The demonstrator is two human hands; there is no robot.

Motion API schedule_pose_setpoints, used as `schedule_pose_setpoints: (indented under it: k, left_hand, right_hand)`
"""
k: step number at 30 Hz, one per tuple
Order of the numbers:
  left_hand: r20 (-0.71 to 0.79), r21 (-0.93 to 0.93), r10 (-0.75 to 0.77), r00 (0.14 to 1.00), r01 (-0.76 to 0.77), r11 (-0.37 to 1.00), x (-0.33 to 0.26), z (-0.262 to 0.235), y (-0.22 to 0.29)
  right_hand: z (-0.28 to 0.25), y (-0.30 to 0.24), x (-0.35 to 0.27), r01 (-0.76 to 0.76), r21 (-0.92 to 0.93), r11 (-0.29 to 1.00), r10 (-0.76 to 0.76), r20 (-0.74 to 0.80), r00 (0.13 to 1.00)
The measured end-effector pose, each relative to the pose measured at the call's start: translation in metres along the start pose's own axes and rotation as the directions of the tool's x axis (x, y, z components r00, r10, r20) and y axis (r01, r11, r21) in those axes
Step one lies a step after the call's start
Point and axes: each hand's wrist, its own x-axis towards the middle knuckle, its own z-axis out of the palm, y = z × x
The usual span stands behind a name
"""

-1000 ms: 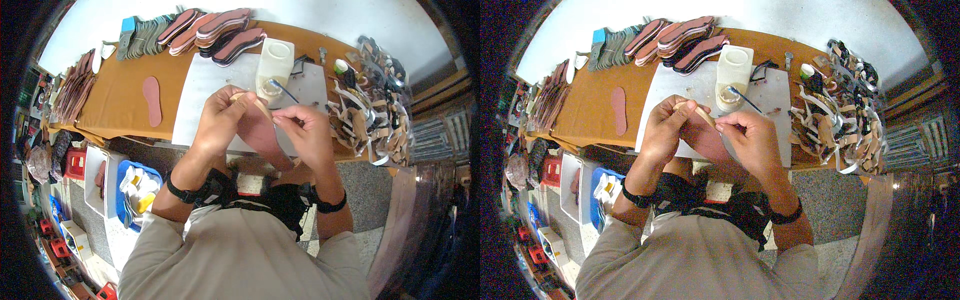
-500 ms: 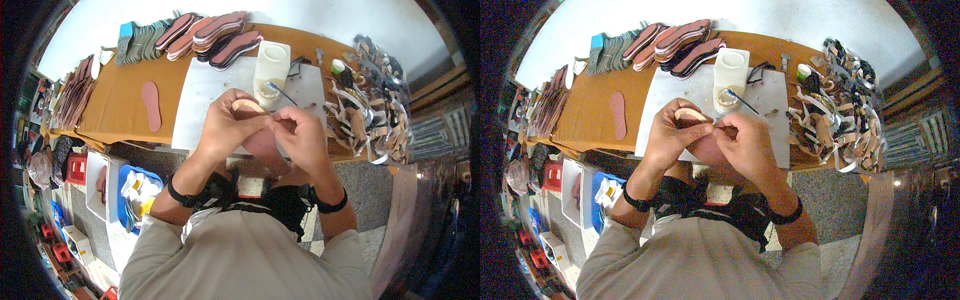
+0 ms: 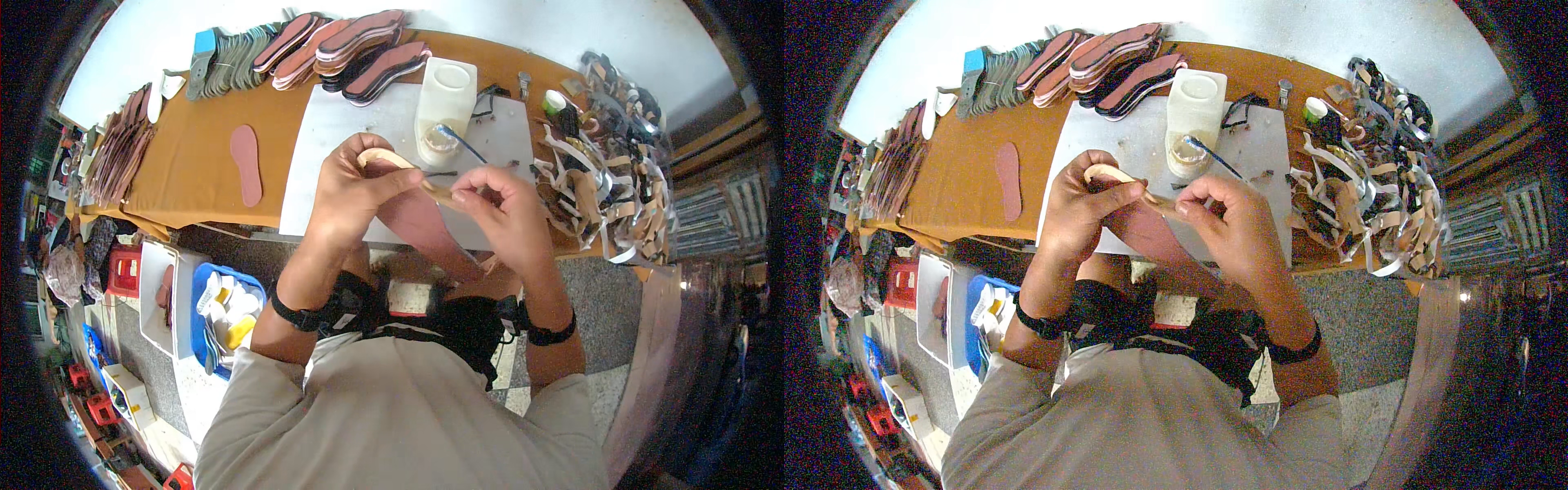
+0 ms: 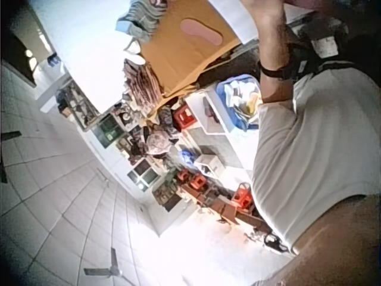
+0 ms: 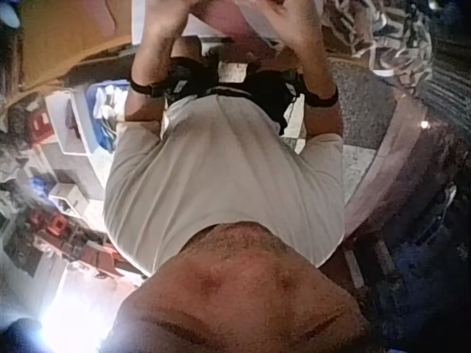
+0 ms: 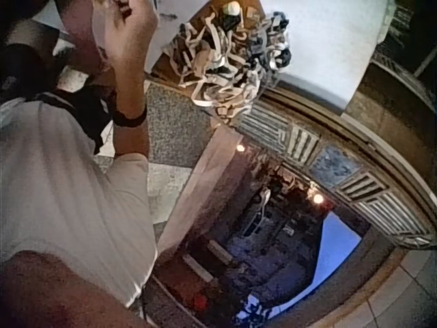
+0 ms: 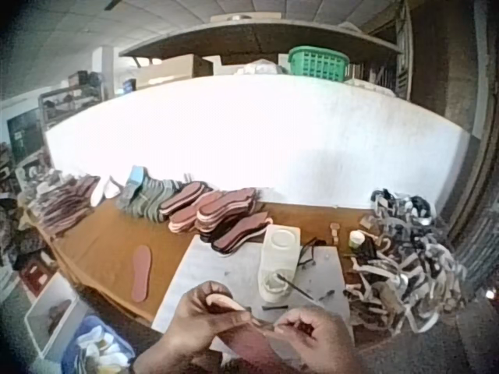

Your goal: Applying glue to shoe insoles and attaching decorative or structural straps.

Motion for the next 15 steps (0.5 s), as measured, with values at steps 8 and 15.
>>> schedule_pose_setpoints:
  k: [8,15]
  left_hand:
    - [0.004,0.056,-0.042,0.999,0.042,0.998,0.000,-0.003,0.001]
    - [-0.016,0.095,-0.034,0.999,0.036,0.995,0.005,-0.013,-0.006]
  right_hand:
    - [-0.015,-0.014,-0.003,0.071,-0.217,0.974,-0.068,0.022,0.997]
    - [-0.024,-0.002,-0.003,0.061,-0.220,0.974,-0.050,0.053,0.997]
